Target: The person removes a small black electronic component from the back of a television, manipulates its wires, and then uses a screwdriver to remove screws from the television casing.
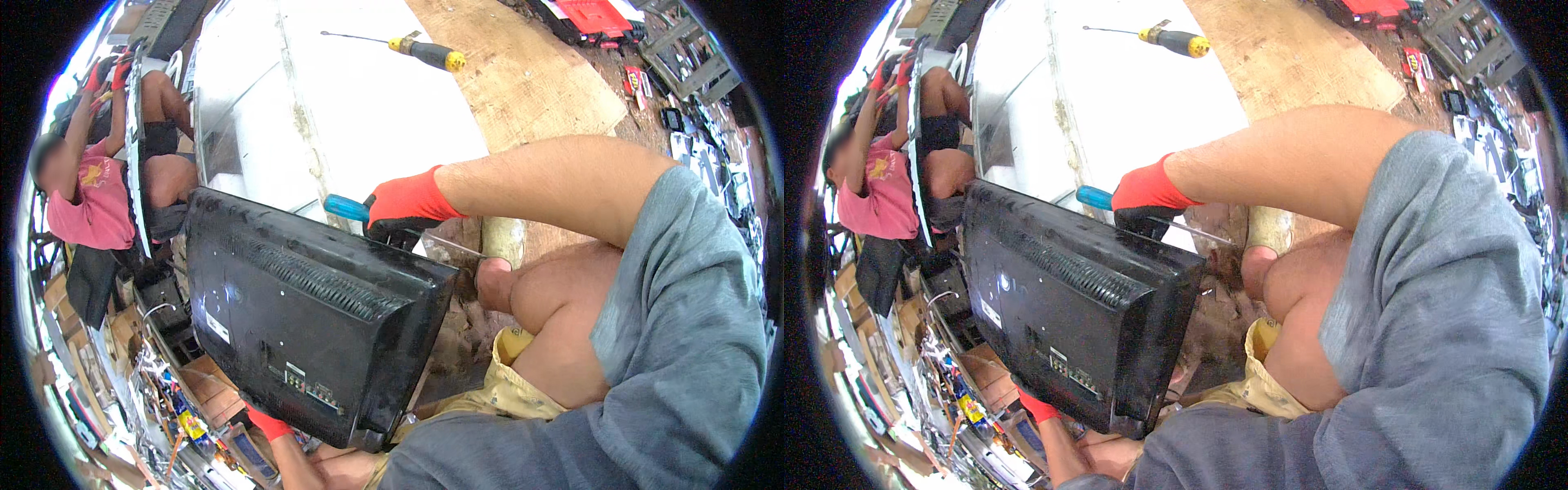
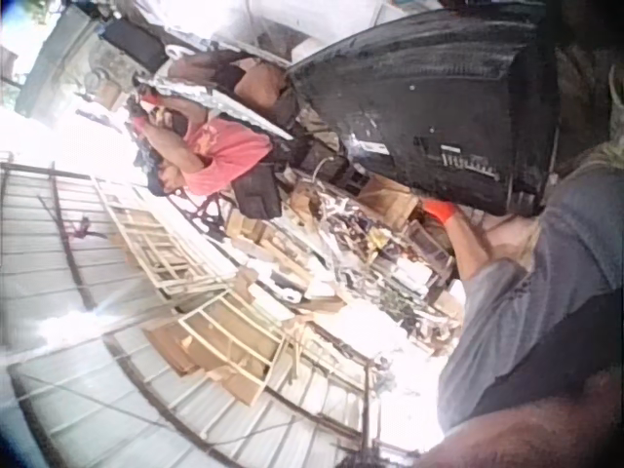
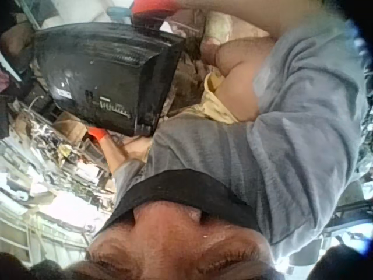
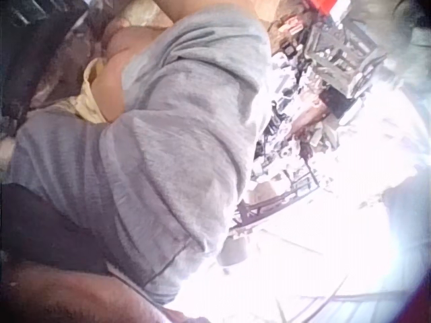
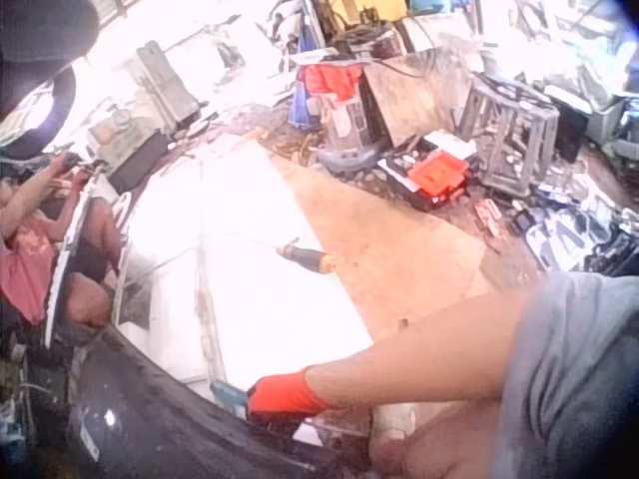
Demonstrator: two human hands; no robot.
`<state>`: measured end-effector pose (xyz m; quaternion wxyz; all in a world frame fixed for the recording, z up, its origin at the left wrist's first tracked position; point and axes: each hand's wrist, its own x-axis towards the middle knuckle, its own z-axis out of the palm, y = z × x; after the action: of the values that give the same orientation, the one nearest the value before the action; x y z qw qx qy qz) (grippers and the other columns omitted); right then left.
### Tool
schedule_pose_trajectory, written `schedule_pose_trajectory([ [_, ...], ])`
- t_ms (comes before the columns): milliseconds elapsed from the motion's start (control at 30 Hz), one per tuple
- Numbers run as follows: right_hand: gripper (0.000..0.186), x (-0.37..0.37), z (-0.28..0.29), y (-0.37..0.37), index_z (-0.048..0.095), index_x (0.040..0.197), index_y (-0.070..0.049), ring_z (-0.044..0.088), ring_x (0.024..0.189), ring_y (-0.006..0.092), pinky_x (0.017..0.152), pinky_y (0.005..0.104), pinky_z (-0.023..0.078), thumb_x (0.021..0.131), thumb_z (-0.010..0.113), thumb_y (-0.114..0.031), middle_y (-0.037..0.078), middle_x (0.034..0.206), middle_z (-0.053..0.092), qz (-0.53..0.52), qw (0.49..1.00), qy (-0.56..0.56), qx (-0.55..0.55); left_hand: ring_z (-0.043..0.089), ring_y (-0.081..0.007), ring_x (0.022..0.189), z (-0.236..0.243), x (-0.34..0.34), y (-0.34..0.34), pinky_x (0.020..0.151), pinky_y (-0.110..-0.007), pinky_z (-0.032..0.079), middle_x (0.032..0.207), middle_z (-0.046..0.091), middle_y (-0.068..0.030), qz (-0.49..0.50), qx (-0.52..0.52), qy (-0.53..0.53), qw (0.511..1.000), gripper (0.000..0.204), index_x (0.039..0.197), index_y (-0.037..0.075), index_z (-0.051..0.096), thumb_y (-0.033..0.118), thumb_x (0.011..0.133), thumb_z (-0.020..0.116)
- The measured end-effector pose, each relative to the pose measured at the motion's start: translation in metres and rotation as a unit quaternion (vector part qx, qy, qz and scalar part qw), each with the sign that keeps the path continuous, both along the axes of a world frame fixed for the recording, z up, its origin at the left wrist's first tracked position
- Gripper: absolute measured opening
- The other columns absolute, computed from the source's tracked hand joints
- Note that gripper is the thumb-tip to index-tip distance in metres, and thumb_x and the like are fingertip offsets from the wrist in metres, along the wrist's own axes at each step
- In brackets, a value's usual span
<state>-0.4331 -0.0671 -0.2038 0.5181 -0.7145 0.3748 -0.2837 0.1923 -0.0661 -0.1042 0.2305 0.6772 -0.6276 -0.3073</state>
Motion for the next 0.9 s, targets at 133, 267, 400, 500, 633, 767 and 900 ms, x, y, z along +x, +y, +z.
schedule_pose_trajectory([
  [133,0.029,0.004,0.002,0.010,0.071,0.093,-0.003,0.067,0.071,0.0289,0.067,0.0423,0.052,0.077,0.071,-0.026,0.016,0.081,0.070,-0.098,0.968,-0.070,0.222,0.063,-0.0221,0.104,-0.003,-0.032,0.003,0.093,-0.037,0.052,0.122,0.064,-0.0077,0.134,0.060,0.230,0.962,0.034,0.129,0.006,0.058,0.025,0.106,0.041],
  [267,0.027,0.005,0.030,0.012,0.070,0.094,-0.002,0.064,0.071,0.0196,0.066,0.0379,0.052,0.080,0.069,-0.025,0.011,0.082,0.069,-0.132,0.949,-0.044,0.283,0.063,-0.0221,0.102,0.000,-0.030,0.009,0.091,-0.038,0.053,0.122,0.065,-0.0081,0.134,0.009,0.156,0.979,0.035,0.129,0.006,0.058,0.027,0.106,0.041],
  [400,0.027,0.007,0.035,0.014,0.071,0.093,-0.001,0.064,0.072,0.0207,0.068,0.0392,0.051,0.080,0.067,-0.024,0.013,0.080,0.071,-0.182,0.924,-0.073,0.329,0.065,-0.0219,0.100,0.001,-0.025,0.008,0.088,-0.037,0.053,0.117,0.069,-0.0083,0.148,-0.022,0.031,0.988,0.036,0.124,0.005,0.063,0.030,0.103,0.047],
  [500,0.029,0.005,0.038,0.015,0.070,0.099,0.000,0.066,0.076,0.0205,0.073,0.0382,0.052,0.083,0.066,-0.024,0.012,0.084,0.071,-0.197,0.950,-0.012,0.243,0.066,-0.0209,0.096,0.001,-0.060,0.003,0.087,-0.036,0.053,0.114,0.071,-0.0074,0.235,-0.023,0.276,0.932,0.039,0.123,0.003,0.066,0.032,0.102,0.049],
  [633,0.028,0.013,0.058,0.012,0.067,0.103,0.001,0.067,0.080,0.0202,0.074,0.0360,0.054,0.086,0.065,-0.022,0.011,0.088,0.070,-0.171,0.965,0.059,0.190,0.066,-0.0207,0.102,0.001,-0.048,0.007,0.090,-0.037,0.052,0.118,0.070,-0.0105,0.267,-0.064,0.224,0.935,0.046,0.123,-0.004,0.067,0.034,0.101,0.052],
  [767,0.019,0.021,0.091,0.018,0.062,0.107,-0.003,0.064,0.072,0.0133,0.061,0.0297,0.053,0.091,0.062,-0.014,0.006,0.086,0.067,-0.148,0.952,0.030,0.267,0.064,-0.0233,0.103,-0.005,0.005,0.015,0.093,-0.037,0.050,0.117,0.069,-0.0138,0.217,-0.126,0.151,0.956,0.045,0.124,-0.006,0.063,0.031,0.102,0.050],
  [900,0.015,-0.006,0.121,0.035,0.061,0.106,-0.006,0.060,0.065,0.0090,0.055,0.0261,0.049,0.092,0.062,-0.012,0.002,0.081,0.064,-0.180,0.950,0.148,0.206,0.062,-0.0193,0.104,0.006,-0.007,0.038,0.093,-0.034,0.049,0.116,0.068,-0.0115,0.068,-0.065,0.109,0.990,0.040,0.128,-0.002,0.061,0.028,0.103,0.051],
])
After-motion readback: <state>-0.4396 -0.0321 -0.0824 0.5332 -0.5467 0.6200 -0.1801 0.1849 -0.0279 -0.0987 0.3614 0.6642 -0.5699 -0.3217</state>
